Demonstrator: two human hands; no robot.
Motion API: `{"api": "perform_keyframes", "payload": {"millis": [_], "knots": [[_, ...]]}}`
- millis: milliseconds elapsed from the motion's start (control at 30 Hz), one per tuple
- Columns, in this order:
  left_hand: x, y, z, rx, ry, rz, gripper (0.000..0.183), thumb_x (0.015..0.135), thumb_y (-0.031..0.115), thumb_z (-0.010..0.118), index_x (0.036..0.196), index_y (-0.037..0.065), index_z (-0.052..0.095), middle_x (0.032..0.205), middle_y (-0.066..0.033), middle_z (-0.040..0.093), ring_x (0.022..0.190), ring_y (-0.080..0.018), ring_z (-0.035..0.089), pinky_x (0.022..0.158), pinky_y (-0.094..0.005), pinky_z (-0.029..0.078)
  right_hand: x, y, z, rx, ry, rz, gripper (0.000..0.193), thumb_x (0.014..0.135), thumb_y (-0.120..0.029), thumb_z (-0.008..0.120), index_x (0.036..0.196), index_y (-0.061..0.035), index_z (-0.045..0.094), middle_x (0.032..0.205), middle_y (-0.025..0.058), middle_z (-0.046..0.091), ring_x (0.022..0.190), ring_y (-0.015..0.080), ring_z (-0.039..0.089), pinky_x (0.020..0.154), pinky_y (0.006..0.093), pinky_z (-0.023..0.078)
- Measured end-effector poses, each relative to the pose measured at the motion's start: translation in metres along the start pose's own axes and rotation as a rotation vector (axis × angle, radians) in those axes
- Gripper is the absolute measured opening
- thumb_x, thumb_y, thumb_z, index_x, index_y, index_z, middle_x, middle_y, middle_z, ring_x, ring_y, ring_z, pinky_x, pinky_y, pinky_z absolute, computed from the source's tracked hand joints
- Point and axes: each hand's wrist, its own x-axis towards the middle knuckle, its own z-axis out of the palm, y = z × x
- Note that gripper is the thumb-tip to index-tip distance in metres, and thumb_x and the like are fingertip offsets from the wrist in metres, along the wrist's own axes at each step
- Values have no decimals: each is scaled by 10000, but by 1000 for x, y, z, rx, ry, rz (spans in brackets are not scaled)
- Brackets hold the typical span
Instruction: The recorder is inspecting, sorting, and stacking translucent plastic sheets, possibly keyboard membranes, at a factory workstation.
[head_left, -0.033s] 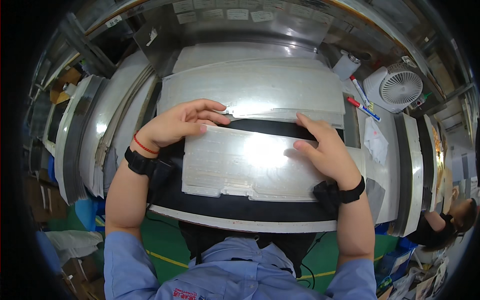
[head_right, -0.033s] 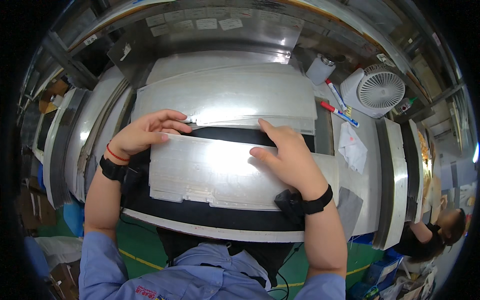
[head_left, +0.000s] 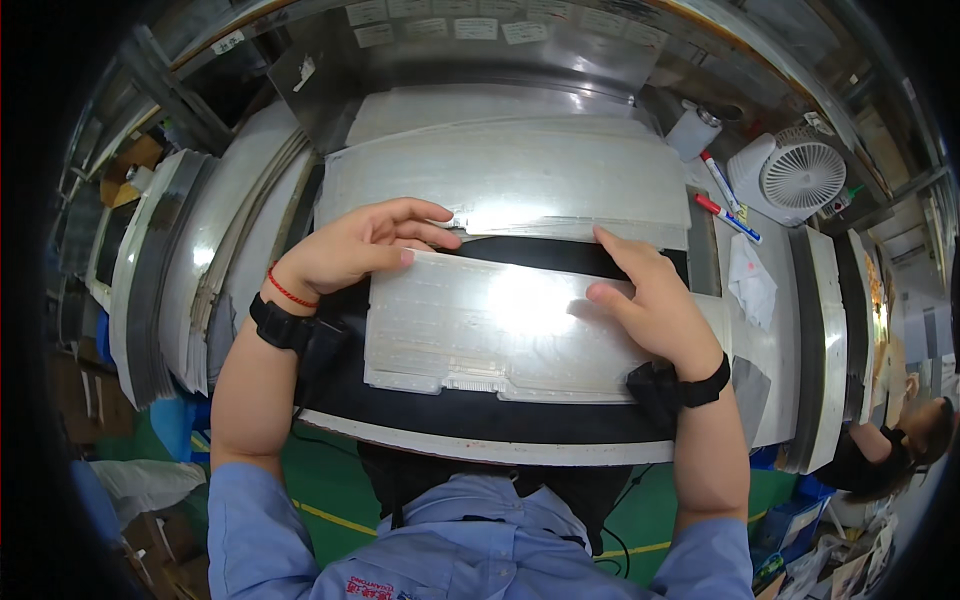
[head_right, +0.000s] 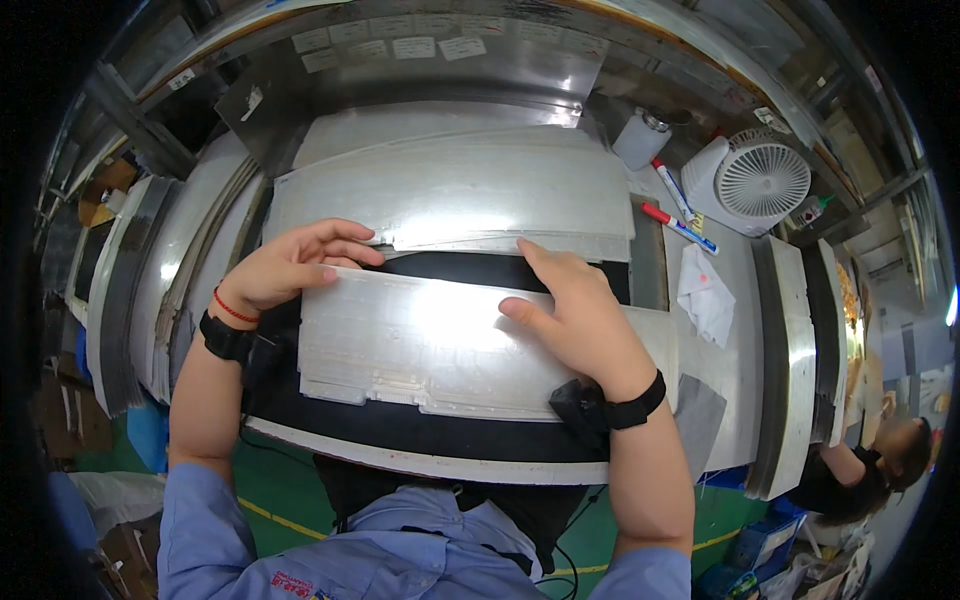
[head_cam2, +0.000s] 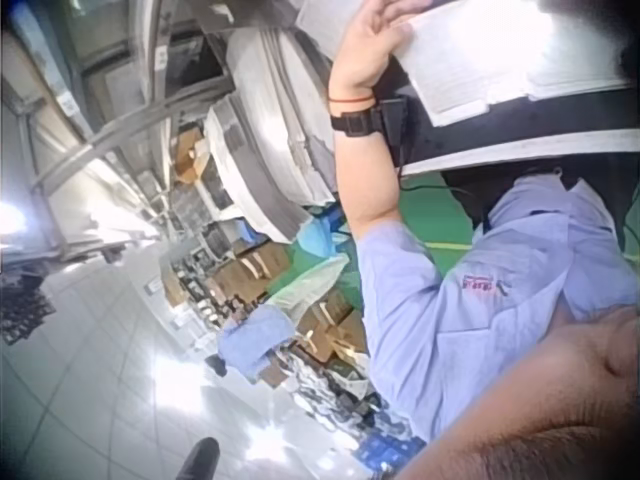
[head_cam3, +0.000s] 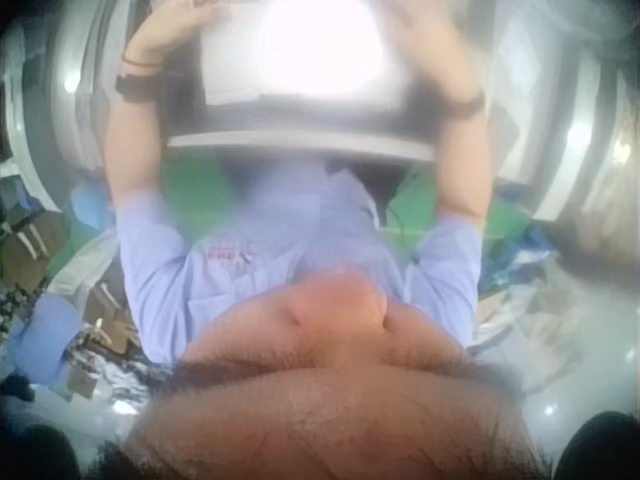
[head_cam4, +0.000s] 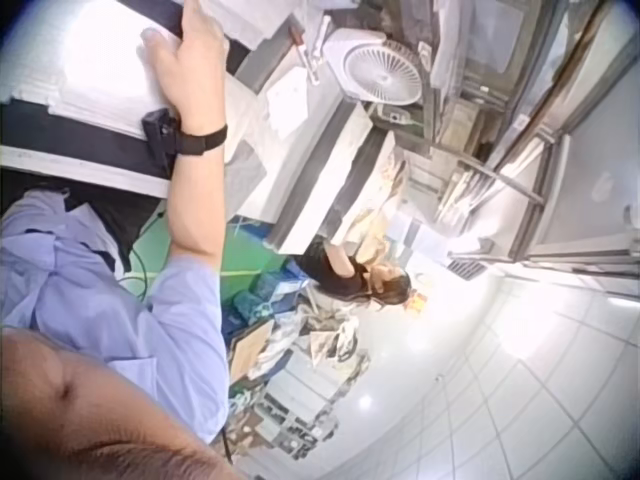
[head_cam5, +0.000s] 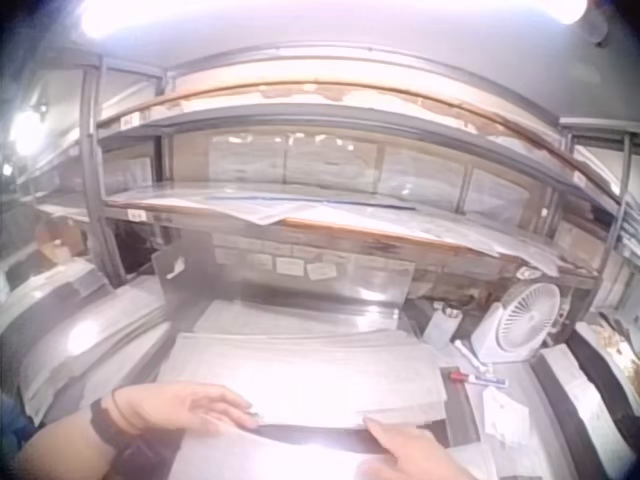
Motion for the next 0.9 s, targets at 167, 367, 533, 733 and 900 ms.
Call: {"api": "perform_keyframes", "payload": {"millis": [167, 367, 533, 733, 900], "knots": [[-2, -2, -3, -31, -22, 20, 655, 891, 33, 659, 1490, -13, 400, 1432, -209, 565, 1242, -225, 630, 1071, -312, 476, -1, 6, 4, -103, -70, -17, 730, 923, -447, 672, 1443, 36, 501, 1487, 262, 503, 1450, 412, 401, 1190, 465, 308], [-1, 0, 4, -57, -2, 66, 663, 887, -28, 608, 1507, -9, 373, 1435, -194, 572, 1269, -229, 614, 1079, -322, 474, -1, 20, 13, -206, 25, 62, 766, 932, -463, 659, 1498, 2, 436, 1546, 257, 435, 1485, 403, 344, 1210, 513, 247], [1, -1, 2, -38, 136, 83, 626, 921, -14, 610, 1502, 3, 378, 1419, -181, 589, 1224, -209, 637, 1047, -311, 502, 1, -3, -3, 36, 70, 87, 607, 866, -361, 754, 1339, -13, 601, 1231, 211, 641, 1174, 364, 580, 1027, 447, 435], [7, -10, 5, -239, 156, 131, 615, 958, 85, 676, 1502, 20, 396, 1412, -181, 594, 1198, -222, 655, 1028, -317, 528, 3, -3, 0, 61, -25, 98, 352, 800, -260, 812, 988, 14, 694, 899, 149, 636, 854, 308, 608, 789, 379, 492], [6, -9, 7, -284, 77, 124, 579, 989, 126, 648, 1504, 1, 416, 1403, -175, 601, 1220, -223, 641, 1042, -339, 519, 2, -3, -4, 83, -5, 117, 311, 804, -218, 808, 941, 25, 671, 889, 154, 626, 816, 311, 597, 758, 374, 487]]}}
